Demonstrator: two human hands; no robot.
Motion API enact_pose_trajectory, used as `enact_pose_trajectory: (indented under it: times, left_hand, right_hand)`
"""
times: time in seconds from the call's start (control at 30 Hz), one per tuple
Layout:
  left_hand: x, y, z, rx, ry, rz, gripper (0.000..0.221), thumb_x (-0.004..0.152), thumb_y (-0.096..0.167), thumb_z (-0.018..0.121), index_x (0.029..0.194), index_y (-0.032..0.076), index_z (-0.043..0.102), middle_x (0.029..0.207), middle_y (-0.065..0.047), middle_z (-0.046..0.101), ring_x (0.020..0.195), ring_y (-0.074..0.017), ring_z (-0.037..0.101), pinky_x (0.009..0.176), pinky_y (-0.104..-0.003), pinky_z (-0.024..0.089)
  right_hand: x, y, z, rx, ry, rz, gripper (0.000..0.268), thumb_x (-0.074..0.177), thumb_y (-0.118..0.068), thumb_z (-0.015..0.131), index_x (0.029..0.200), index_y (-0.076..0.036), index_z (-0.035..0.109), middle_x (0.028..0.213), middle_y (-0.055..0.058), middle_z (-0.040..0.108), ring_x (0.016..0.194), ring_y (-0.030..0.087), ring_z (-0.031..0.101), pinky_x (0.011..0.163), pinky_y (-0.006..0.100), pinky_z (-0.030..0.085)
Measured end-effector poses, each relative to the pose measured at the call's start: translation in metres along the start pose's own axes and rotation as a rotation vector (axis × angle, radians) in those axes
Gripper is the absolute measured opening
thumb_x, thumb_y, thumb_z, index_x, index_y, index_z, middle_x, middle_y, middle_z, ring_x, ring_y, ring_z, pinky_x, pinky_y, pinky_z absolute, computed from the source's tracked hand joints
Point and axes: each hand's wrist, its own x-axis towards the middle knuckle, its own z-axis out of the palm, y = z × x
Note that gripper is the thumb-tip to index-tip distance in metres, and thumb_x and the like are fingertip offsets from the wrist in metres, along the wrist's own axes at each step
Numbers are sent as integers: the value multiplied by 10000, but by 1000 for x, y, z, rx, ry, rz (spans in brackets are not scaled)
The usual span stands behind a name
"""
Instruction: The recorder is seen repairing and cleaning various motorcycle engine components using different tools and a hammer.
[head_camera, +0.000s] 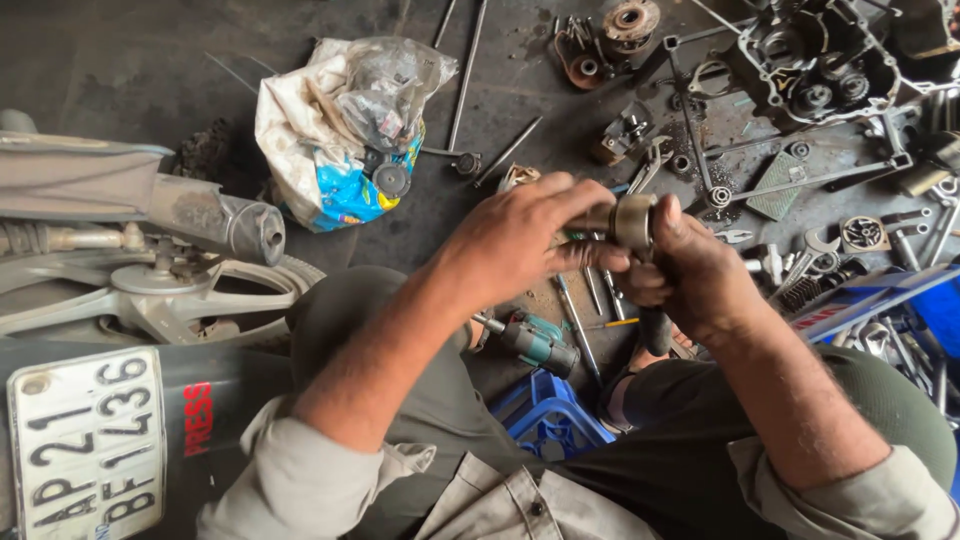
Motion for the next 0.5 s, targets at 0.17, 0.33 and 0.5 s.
enact_pose_trajectory:
  times: [0.17,0.33,0.5]
  left_hand:
    - [-8,-20,22,-100,25,40,551,934,562,634,1288,139,616,1211,-134,659,973,-324,717,761,-410,601]
    - [7,-18,-1,-119,-150,26,519,893,582,672,1170,145,643,1019,-58,673,911,-296,728,726,-438,586]
    - [13,-34,-12,-64,-169,-71,530,884,606,641,1131,137,644,1008,-69,676,892,-310,725,709,-457,576]
  right_hand:
    - [-1,6,-6,-20,37,38,650,903,-597,577,1151,0,643,803,-3,526,546,49,314,445,230,227]
    - [3,28,-27,-12,-10,12,657,968,-624,599,1081,24,600,777,14,501,557,66,327,465,250,239]
    - [6,44,-51,237,-82,-34,620,1006,-628,562,1001,-8,571,810,18,507,566,103,347,521,294,273]
